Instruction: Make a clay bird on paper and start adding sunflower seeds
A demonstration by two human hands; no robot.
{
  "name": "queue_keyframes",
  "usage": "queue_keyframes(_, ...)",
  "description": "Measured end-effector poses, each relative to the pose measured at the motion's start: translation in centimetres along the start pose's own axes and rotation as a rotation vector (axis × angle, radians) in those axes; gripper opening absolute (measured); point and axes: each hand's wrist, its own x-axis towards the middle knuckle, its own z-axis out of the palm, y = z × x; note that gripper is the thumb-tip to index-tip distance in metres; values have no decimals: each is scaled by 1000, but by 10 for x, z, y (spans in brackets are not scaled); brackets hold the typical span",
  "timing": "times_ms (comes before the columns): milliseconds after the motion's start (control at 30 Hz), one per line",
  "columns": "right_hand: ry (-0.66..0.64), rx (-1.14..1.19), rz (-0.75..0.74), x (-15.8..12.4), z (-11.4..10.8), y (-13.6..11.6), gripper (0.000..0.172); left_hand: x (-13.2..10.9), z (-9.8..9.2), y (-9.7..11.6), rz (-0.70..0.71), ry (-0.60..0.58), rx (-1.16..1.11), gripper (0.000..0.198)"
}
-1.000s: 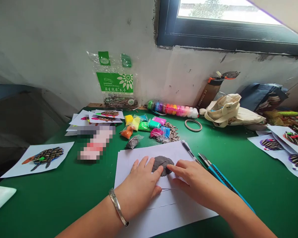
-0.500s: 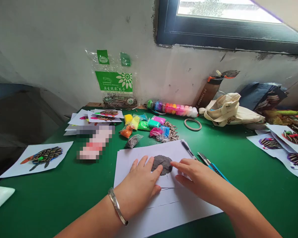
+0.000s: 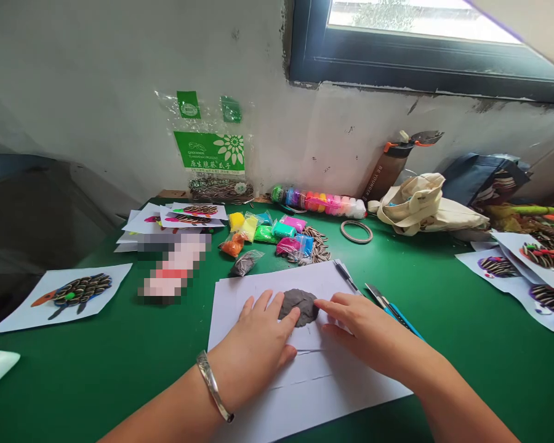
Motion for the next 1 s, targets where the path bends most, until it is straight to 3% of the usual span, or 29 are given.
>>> queue_keyframes(367,20,-2,-7,-3,-3,-1,25,1,-3,-1,15,-14,19,50)
queue_keyframes(500,-1,-6,-2,-4,-4,-2,26,1,1,-2,9,-10,5,59)
queue_keyframes(667,-28,-16,10,-3,-4,-3,26,1,6,-4,30,30,18,50)
queue_keyframes(1000,28,-22,-42,-1,5,0,28,1,4,-1,23,-10,58,54)
